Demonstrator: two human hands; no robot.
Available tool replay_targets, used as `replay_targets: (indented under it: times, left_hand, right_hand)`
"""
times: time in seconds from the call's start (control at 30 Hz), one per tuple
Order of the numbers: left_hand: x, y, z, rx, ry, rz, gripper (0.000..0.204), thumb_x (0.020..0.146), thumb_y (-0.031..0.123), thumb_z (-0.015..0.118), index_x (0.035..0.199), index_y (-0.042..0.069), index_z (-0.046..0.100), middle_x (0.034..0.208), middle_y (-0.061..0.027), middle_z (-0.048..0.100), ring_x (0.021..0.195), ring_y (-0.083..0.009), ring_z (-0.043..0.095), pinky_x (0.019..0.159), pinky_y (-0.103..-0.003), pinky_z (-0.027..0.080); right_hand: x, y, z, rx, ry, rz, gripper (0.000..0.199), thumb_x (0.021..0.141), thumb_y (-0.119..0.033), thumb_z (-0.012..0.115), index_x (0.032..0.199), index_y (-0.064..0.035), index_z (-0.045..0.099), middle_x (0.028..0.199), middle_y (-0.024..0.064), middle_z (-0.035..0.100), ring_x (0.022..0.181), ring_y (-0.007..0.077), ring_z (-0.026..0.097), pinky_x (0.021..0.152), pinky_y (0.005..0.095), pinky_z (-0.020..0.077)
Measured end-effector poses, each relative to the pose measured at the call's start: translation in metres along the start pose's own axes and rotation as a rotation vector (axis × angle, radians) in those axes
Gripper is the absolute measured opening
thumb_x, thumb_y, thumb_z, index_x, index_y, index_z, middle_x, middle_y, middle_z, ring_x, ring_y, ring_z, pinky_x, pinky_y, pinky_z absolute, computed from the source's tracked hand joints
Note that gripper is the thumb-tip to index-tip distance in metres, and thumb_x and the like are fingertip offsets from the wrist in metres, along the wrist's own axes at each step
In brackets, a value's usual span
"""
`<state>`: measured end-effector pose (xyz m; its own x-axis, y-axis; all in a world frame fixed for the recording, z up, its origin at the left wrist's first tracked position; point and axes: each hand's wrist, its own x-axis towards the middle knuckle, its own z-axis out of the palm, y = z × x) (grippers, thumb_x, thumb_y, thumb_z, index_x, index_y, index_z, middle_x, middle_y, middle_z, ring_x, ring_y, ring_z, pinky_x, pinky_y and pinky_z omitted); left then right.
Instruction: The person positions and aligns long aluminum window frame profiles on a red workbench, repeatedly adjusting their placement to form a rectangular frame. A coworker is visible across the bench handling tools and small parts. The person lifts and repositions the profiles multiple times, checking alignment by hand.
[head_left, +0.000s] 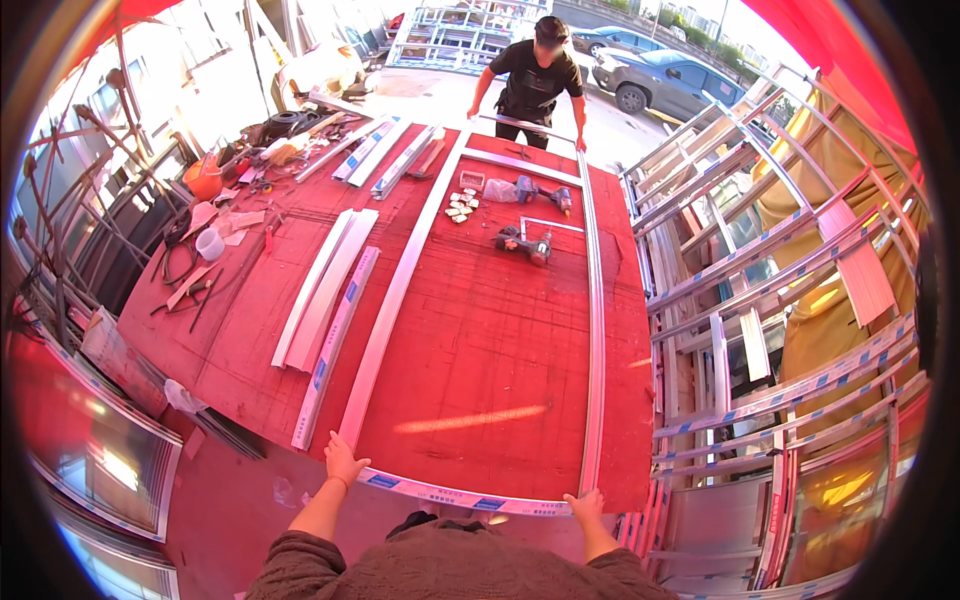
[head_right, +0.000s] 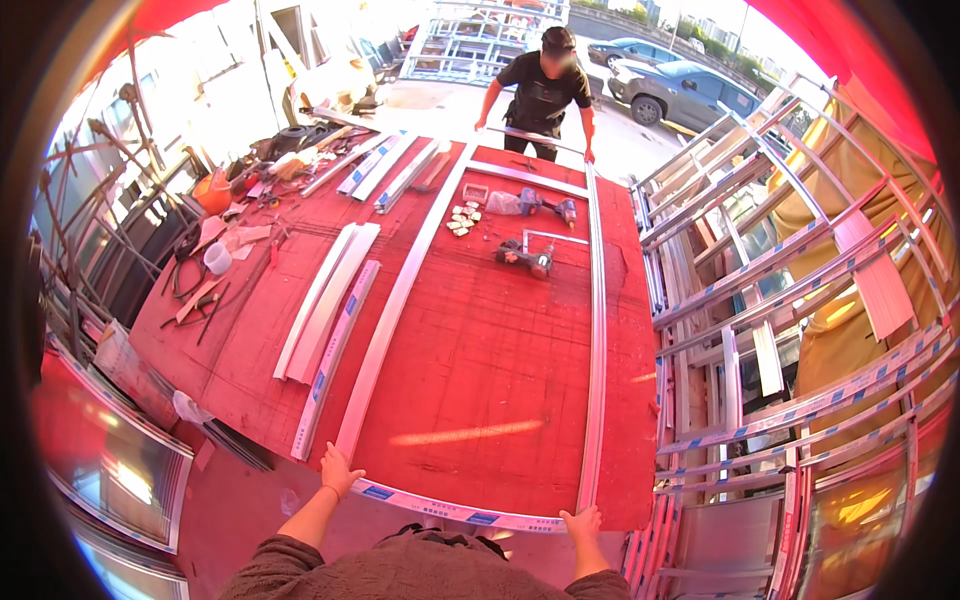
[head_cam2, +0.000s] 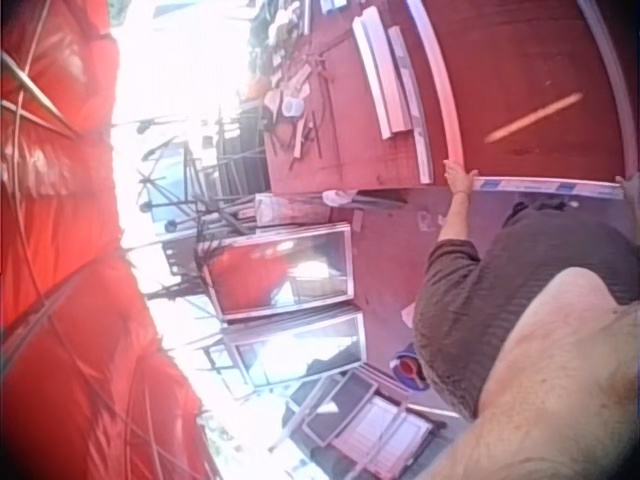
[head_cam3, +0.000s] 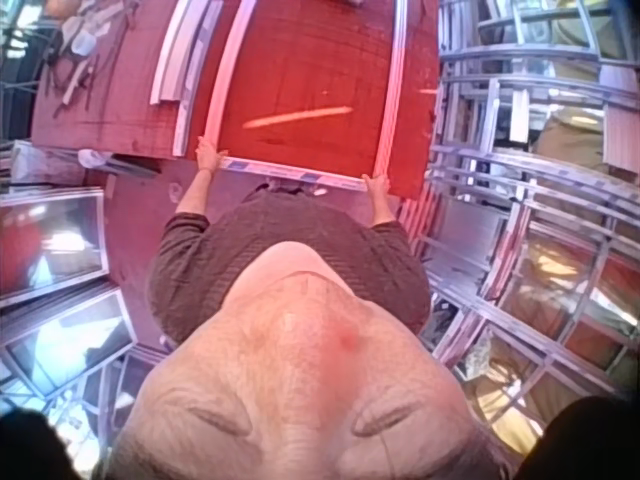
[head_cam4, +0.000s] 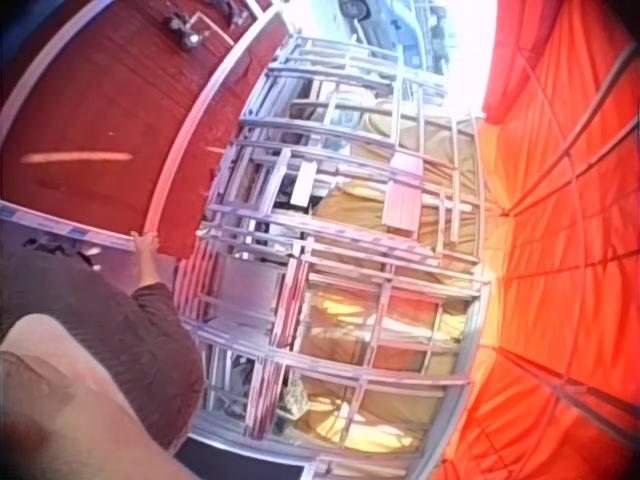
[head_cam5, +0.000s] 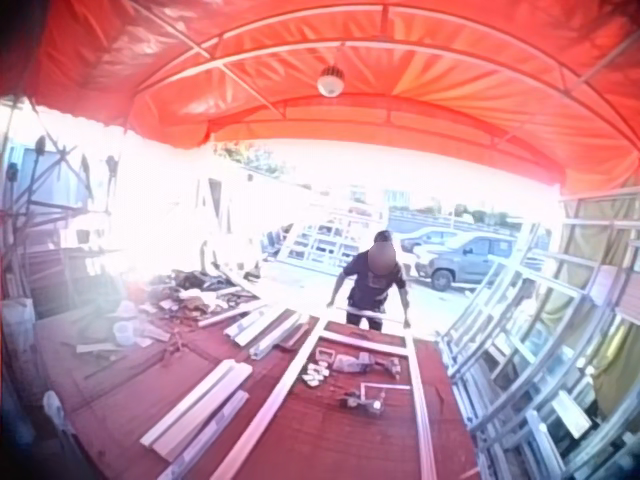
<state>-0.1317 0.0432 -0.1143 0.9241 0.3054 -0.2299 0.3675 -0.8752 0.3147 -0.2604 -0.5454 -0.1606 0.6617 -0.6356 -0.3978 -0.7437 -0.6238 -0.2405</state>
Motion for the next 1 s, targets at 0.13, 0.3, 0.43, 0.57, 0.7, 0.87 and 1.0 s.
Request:
replay_targets:
  times: [0.13, 0.3, 0.43, 0.57, 0.7, 0.87, 1.0]
  left_hand:
    - [0.017, 0.0, -0.001, -0.029, 0.106, -0.088, 0.084, 0.068, 0.029, 0.084, 0.13, -0.008, 0.041, 0.124, -0.0265, 0.052, 0.118, -0.0404, 0.05, 0.101, -0.044, 0.042]
    - [0.026, -0.009, -0.005, 0.008, 0.066, -0.111, 0.043, 0.071, 0.019, 0.076, 0.104, -0.001, 0.057, 0.114, -0.0226, 0.055, 0.111, -0.0407, 0.052, 0.098, -0.047, 0.044]
    - [0.028, -0.013, 0.0, 0.027, 0.045, -0.088, 0.043, 0.07, 0.019, 0.078, 0.105, 0.002, 0.058, 0.113, -0.0224, 0.056, 0.11, -0.0415, 0.053, 0.094, -0.047, 0.046]
    - [0.03, -0.011, 0.004, 0.09, 0.028, -0.095, 0.052, 0.068, 0.019, 0.081, 0.11, 0.001, 0.055, 0.116, -0.0224, 0.054, 0.112, -0.0413, 0.052, 0.096, -0.046, 0.046]
    - [0.022, -0.009, -0.004, 0.135, -0.091, -0.037, 0.092, 0.059, 0.025, 0.09, 0.13, -0.005, 0.04, 0.125, -0.0223, 0.049, 0.118, -0.0386, 0.049, 0.099, -0.043, 0.046]
    - [0.002, -0.005, -0.014, 0.3, -0.213, 0.058, 0.138, 0.045, 0.036, 0.096, 0.144, -0.013, 0.014, 0.135, -0.0228, 0.041, 0.123, -0.0363, 0.045, 0.102, -0.04, 0.044]
    - [-0.005, -0.009, -0.013, 0.406, -0.207, 0.141, 0.148, 0.04, 0.05, 0.095, 0.145, -0.014, 0.013, 0.141, -0.0254, 0.036, 0.124, -0.0355, 0.045, 0.102, -0.042, 0.044]
  right_hand:
    - [0.005, -0.011, -0.005, 0.039, -0.002, 0.095, 0.079, 0.066, -0.049, 0.081, 0.114, 0.0073, 0.055, 0.119, 0.0303, 0.058, 0.119, 0.0432, 0.053, 0.104, 0.0474, 0.0409]
    - [-0.002, -0.015, -0.013, 0.076, 0.002, 0.118, 0.074, 0.066, -0.048, 0.081, 0.112, 0.0058, 0.058, 0.118, 0.0295, 0.059, 0.119, 0.0432, 0.053, 0.101, 0.0485, 0.0436]
    - [-0.007, -0.02, -0.009, 0.073, 0.0, 0.131, 0.079, 0.066, -0.048, 0.081, 0.116, 0.0063, 0.054, 0.121, 0.0294, 0.057, 0.12, 0.0423, 0.053, 0.099, 0.0477, 0.0461]
    - [-0.002, -0.02, -0.005, 0.025, -0.042, 0.155, 0.091, 0.065, -0.049, 0.082, 0.125, 0.0081, 0.045, 0.126, 0.0291, 0.054, 0.121, 0.0402, 0.053, 0.099, 0.046, 0.0466]
    - [0.004, -0.012, 0.0, -0.058, -0.097, 0.1, 0.103, 0.06, -0.049, 0.086, 0.131, 0.0101, 0.039, 0.13, 0.0296, 0.051, 0.122, 0.0406, 0.052, 0.101, 0.0446, 0.0451]
    - [0.001, 0.006, -0.002, -0.11, -0.211, -0.064, 0.135, 0.051, -0.055, 0.089, 0.143, 0.0148, 0.018, 0.139, 0.0297, 0.041, 0.129, 0.0393, 0.045, 0.106, 0.0429, 0.0417]
    - [-0.009, 0.012, -0.009, -0.203, -0.249, -0.175, 0.149, 0.044, -0.061, 0.09, 0.143, 0.0163, 0.009, 0.143, 0.0315, 0.034, 0.133, 0.0408, 0.04, 0.109, 0.0427, 0.0382]
